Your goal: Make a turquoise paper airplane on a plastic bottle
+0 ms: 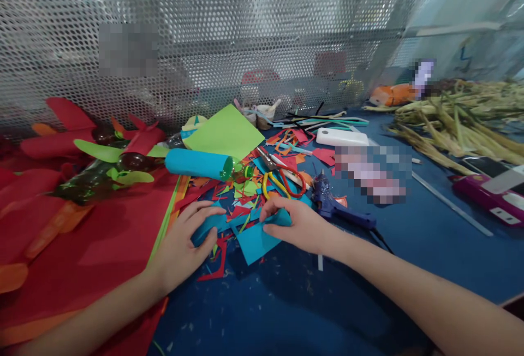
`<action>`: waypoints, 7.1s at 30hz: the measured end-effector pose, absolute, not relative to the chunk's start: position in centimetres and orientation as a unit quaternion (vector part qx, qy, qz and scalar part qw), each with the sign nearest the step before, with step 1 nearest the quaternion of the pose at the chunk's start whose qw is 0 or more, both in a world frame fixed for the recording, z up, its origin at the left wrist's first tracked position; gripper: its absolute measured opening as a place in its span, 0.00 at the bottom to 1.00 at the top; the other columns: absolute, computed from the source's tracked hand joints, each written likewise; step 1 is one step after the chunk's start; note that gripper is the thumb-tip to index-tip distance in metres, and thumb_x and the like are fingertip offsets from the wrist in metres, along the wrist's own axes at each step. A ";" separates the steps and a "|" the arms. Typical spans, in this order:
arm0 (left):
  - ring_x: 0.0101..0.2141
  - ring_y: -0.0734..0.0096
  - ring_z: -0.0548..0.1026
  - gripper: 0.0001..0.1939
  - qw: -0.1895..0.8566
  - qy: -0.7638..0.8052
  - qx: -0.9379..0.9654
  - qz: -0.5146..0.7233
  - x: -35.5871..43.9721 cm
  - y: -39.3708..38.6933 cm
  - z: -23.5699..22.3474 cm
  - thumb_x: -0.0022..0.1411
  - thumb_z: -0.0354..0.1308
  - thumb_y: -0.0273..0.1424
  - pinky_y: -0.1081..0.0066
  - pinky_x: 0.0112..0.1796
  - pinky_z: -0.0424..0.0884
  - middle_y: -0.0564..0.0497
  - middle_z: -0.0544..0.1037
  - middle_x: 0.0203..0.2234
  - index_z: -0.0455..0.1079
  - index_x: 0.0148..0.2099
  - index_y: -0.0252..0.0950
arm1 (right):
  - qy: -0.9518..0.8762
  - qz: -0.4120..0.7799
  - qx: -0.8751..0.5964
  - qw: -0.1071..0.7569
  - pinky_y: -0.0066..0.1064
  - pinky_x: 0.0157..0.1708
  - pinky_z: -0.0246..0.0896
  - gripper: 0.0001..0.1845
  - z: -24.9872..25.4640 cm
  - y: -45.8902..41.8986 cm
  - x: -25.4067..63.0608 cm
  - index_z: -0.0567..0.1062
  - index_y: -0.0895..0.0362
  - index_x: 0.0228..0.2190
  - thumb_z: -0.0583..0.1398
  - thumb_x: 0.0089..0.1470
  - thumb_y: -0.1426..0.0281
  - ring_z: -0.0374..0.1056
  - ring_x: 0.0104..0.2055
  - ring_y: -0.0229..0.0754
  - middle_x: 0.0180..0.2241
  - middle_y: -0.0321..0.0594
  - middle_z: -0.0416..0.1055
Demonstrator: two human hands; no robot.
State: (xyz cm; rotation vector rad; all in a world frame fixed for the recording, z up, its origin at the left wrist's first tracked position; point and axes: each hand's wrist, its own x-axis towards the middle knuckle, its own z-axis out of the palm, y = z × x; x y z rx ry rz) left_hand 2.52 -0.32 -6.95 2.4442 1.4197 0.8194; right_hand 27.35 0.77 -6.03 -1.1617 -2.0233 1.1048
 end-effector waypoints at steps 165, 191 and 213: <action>0.18 0.78 0.53 0.19 0.508 0.464 0.641 0.340 4.7 -2.0 -6.6 0.52 0.58 0.37 0.76 0.20 0.56 0.60 0.53 0.14 0.56 0.16 0.37 | -0.652 0.553 -0.432 0.286 0.28 0.26 0.56 0.14 -5.7 -1.3 24.3 0.66 0.55 0.29 0.64 0.49 0.60 0.60 0.26 0.35 0.25 0.31 0.63; 0.30 0.71 0.76 0.12 0.661 0.433 0.520 0.324 4.7 -2.6 -7.9 0.50 0.67 0.35 0.75 0.34 0.70 0.50 0.82 0.29 0.77 0.36 0.34 | -0.732 0.443 -0.467 0.222 0.28 0.24 0.53 0.08 -6.2 -1.7 24.1 0.65 0.54 0.25 0.60 0.51 0.68 0.61 0.25 0.36 0.23 0.30 0.64; 0.31 0.67 0.77 0.06 0.655 0.438 0.517 0.334 5.2 -2.8 -7.2 0.49 0.65 0.34 0.70 0.37 0.71 0.53 0.80 0.26 0.74 0.28 0.36 | -0.728 0.480 -0.441 0.212 0.30 0.29 0.62 0.05 -6.3 -1.5 24.2 0.68 0.55 0.32 0.59 0.53 0.67 0.69 0.29 0.40 0.28 0.37 0.72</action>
